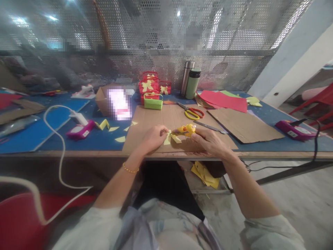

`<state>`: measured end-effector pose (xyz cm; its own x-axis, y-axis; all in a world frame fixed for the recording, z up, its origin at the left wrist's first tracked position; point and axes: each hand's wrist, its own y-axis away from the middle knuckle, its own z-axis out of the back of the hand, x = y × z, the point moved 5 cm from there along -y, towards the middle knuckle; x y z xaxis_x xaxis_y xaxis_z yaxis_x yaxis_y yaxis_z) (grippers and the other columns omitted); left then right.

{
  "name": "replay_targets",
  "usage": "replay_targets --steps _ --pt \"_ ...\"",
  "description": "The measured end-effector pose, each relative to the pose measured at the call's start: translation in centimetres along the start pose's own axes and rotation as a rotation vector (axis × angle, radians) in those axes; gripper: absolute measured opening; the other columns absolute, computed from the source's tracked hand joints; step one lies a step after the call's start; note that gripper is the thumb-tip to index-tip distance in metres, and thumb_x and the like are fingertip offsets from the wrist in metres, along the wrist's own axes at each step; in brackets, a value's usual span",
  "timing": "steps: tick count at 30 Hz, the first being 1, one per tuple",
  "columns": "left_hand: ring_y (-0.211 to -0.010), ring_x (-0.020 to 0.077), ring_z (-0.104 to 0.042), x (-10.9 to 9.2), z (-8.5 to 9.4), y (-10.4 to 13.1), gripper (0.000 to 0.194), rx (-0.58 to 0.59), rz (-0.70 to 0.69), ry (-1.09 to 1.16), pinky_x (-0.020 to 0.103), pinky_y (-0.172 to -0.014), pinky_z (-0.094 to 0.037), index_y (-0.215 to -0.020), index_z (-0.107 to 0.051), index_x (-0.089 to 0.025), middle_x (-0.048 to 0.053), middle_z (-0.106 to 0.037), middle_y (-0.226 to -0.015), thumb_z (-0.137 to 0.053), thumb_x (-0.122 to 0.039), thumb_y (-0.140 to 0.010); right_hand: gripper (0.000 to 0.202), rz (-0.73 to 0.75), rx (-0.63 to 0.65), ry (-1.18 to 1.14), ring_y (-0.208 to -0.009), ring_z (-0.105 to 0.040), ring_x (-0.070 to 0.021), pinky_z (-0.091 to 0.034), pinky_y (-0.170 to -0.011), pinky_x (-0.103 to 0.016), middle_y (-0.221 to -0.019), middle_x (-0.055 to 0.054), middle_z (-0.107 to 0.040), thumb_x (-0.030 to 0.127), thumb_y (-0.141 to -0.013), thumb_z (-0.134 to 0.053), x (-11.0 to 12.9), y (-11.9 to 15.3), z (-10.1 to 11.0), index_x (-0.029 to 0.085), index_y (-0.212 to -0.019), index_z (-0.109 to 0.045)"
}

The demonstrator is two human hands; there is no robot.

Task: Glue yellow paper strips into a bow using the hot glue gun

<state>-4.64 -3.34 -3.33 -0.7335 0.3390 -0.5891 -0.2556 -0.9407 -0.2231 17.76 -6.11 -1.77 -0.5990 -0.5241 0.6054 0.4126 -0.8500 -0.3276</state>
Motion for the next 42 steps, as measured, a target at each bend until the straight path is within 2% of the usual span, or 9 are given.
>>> replay_targets --steps 8,13,20,25,30,36,42 --pt "-0.075 0.0173 -0.061 -0.13 0.00 0.06 0.018 0.016 0.003 0.006 0.031 -0.074 -0.047 -0.097 -0.076 -0.017 0.004 -0.071 -0.084 -0.060 -0.021 -0.089 0.054 0.039 -0.026 -0.055 -0.073 -0.052 -0.0187 -0.039 -0.067 -0.029 -0.076 -0.003 -0.060 0.062 -0.102 -0.042 0.36 0.33 0.35 0.017 -0.095 -0.070" --pt "-0.075 0.0176 -0.061 -0.12 -0.10 -0.01 0.018 0.018 -0.003 0.015 0.031 -0.073 -0.046 -0.097 -0.075 -0.017 0.004 -0.071 -0.083 -0.059 -0.021 -0.089 0.056 0.035 -0.029 -0.044 -0.072 -0.050 -0.0183 -0.036 -0.064 -0.029 -0.072 -0.002 -0.057 0.064 -0.102 -0.043 0.16 0.09 -0.03 0.017 -0.092 -0.069" --pt "-0.077 0.0178 -0.061 0.06 -0.23 -0.09 0.018 0.022 -0.002 0.001 0.031 -0.075 -0.046 -0.098 -0.074 -0.017 0.005 -0.071 -0.086 -0.059 -0.021 -0.089 0.052 0.033 0.010 -0.023 -0.071 -0.049 -0.0178 -0.036 -0.066 -0.030 -0.072 -0.002 -0.056 0.059 -0.103 -0.043 0.39 0.29 0.20 0.018 -0.082 -0.065" --pt "-0.079 0.0178 -0.061 0.12 -0.26 -0.14 0.018 0.027 -0.015 -0.001 0.031 -0.074 -0.045 -0.097 -0.074 -0.016 0.005 -0.071 -0.087 -0.058 -0.019 -0.090 0.049 0.034 -0.010 0.005 -0.067 -0.045 -0.0158 -0.034 -0.064 -0.029 -0.069 -0.001 -0.052 0.057 -0.102 -0.043 0.61 0.41 0.59 0.019 -0.077 -0.059" --pt "-0.079 0.0178 -0.061 0.25 -0.32 -0.17 0.017 0.027 -0.022 0.005 0.031 -0.075 -0.046 -0.097 -0.074 -0.016 0.005 -0.071 -0.088 -0.059 -0.019 -0.090 0.047 0.050 -0.022 0.013 -0.065 -0.045 -0.0156 -0.034 -0.064 -0.030 -0.069 -0.001 -0.052 0.057 -0.102 -0.042 0.93 0.35 0.80 0.019 -0.080 -0.059" --pt "-0.078 0.0172 -0.061 0.24 -0.33 -0.18 0.016 0.019 -0.034 0.006 0.031 -0.075 -0.046 -0.097 -0.074 -0.017 0.004 -0.071 -0.087 -0.060 -0.019 -0.090 0.048 0.033 -0.036 0.034 -0.063 -0.045 -0.0145 -0.033 -0.062 -0.029 -0.065 0.001 -0.049 0.058 -0.101 -0.042 0.62 0.05 0.74 0.020 -0.073 -0.051" --pt "-0.075 0.0171 -0.060 0.10 -0.26 -0.13 0.017 0.031 -0.007 0.005 0.031 -0.072 -0.044 -0.099 -0.074 -0.016 0.004 -0.071 -0.085 -0.060 -0.019 -0.090 0.053 0.051 -0.023 0.016 -0.072 -0.052 -0.0178 -0.038 -0.066 -0.029 -0.073 -0.003 -0.059 0.060 -0.103 -0.040 0.52 -0.10 0.11 0.017 -0.086 -0.066"
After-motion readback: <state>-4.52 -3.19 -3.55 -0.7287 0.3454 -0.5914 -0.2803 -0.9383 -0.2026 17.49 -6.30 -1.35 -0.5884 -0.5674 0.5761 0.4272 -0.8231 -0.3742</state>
